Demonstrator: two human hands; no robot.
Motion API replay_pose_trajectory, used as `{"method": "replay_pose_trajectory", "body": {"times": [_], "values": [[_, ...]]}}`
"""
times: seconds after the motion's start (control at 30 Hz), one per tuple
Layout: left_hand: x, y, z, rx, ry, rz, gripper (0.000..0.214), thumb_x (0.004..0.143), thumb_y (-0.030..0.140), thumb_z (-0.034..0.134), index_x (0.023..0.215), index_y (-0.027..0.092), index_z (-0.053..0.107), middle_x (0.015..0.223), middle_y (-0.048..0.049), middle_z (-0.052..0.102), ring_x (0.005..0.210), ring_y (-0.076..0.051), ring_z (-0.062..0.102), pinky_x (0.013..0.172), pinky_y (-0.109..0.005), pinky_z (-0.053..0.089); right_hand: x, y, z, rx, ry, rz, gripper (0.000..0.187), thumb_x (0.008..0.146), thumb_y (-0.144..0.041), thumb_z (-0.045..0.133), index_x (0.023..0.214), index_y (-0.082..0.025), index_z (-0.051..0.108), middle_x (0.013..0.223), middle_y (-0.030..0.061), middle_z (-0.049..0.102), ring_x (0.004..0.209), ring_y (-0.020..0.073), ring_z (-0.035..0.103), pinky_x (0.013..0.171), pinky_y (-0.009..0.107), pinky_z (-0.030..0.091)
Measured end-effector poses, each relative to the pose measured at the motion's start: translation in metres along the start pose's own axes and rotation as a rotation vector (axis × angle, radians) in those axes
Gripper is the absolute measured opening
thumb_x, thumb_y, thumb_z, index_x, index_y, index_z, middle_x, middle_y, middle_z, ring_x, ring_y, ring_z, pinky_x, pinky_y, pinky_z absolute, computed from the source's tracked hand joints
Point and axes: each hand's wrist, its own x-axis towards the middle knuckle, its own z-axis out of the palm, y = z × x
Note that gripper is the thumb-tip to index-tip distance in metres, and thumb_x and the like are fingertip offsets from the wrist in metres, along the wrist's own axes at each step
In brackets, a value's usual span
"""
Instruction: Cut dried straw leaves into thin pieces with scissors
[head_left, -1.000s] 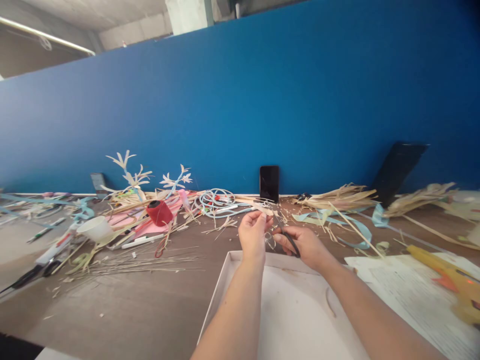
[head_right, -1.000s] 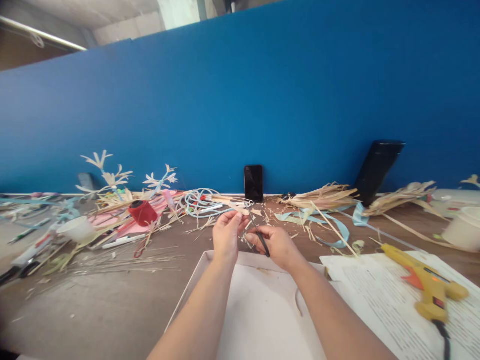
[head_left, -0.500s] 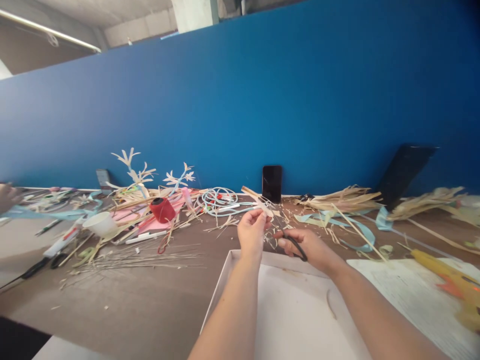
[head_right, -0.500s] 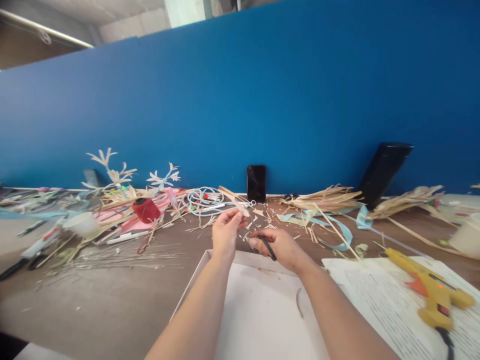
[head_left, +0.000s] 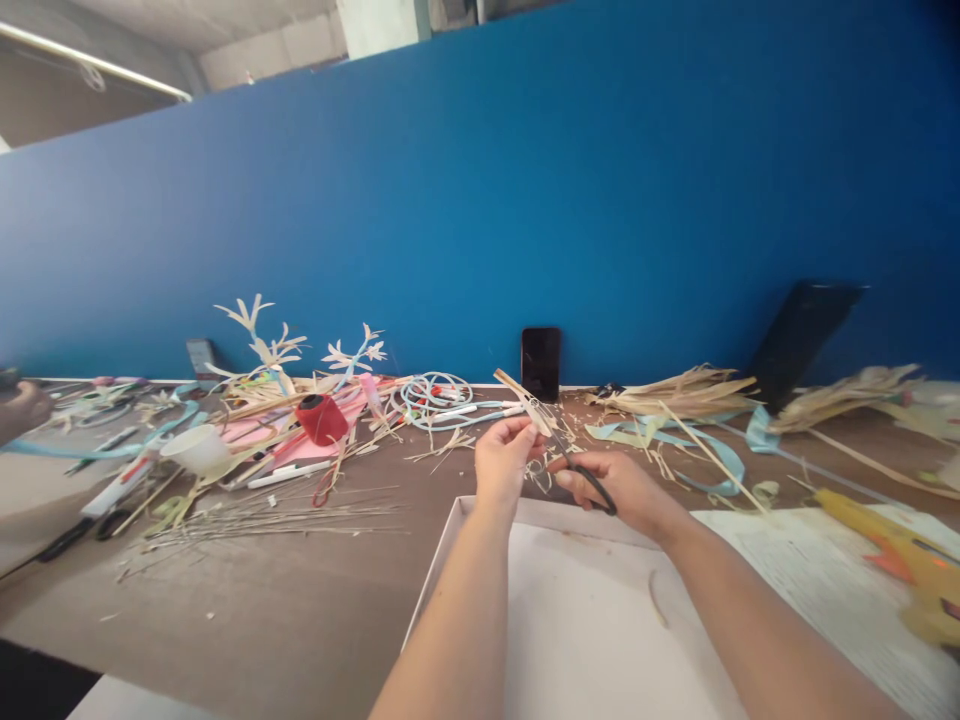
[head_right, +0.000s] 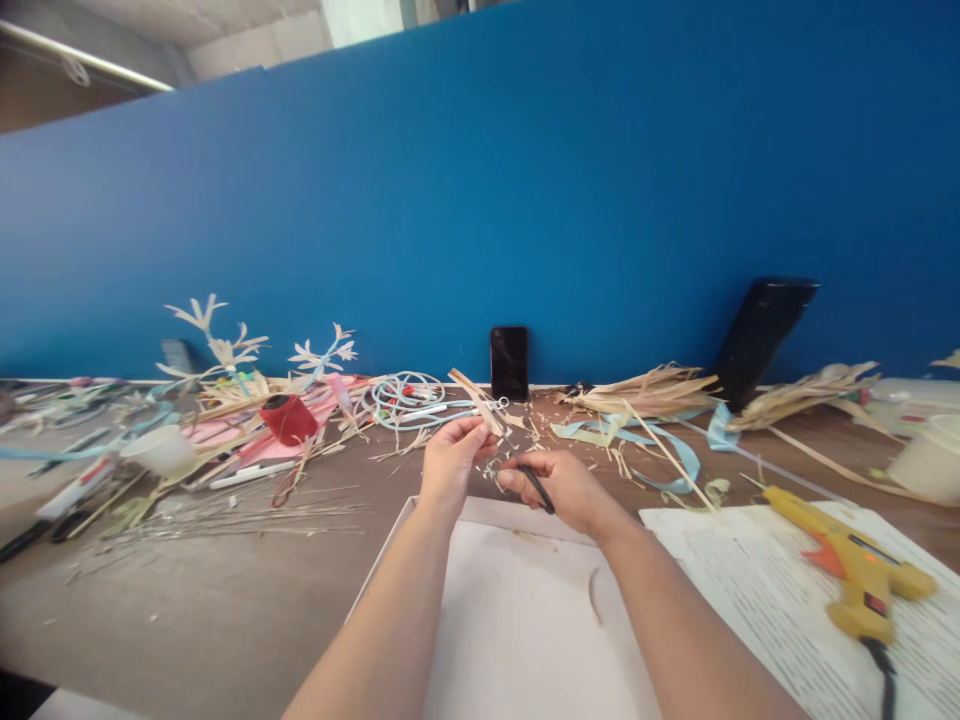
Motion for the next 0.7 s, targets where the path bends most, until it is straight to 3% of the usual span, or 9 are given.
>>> {"method": "replay_pose_trajectory", "body": {"times": [0.43,0.7], "values": [[-0.001,0.004,-0.002,-0.031,-0.017,-0.042,0.024,0.062,0.028,0.071,0.079,0.011,0.065,0.071,-0.0048,0.065,0.064,-0.011,0.061,0.062,-0.023,0.052,0.004,0.012,0.001,0.035,0.034,0.002,0.035,0.067,-0.042,0.068,0.09,-0.016,0.068,0.043,-0.007,0.039,0.047,0.0094,0.034,0.048,0.024,0.03],[-0.002,0.007,0.0,-0.038,0.02,-0.062,0.025,0.062,0.026,0.072,0.079,0.011,0.063,0.072,-0.005,0.065,0.063,-0.01,0.06,0.058,-0.021,0.051,0.005,0.011,0.004,-0.02,0.083,0.032,0.031,0.062,-0.04,0.071,0.083,-0.016,0.069,0.05,-0.0046,0.045,0.05,0.0094,0.034,0.046,0.023,0.027]]}}
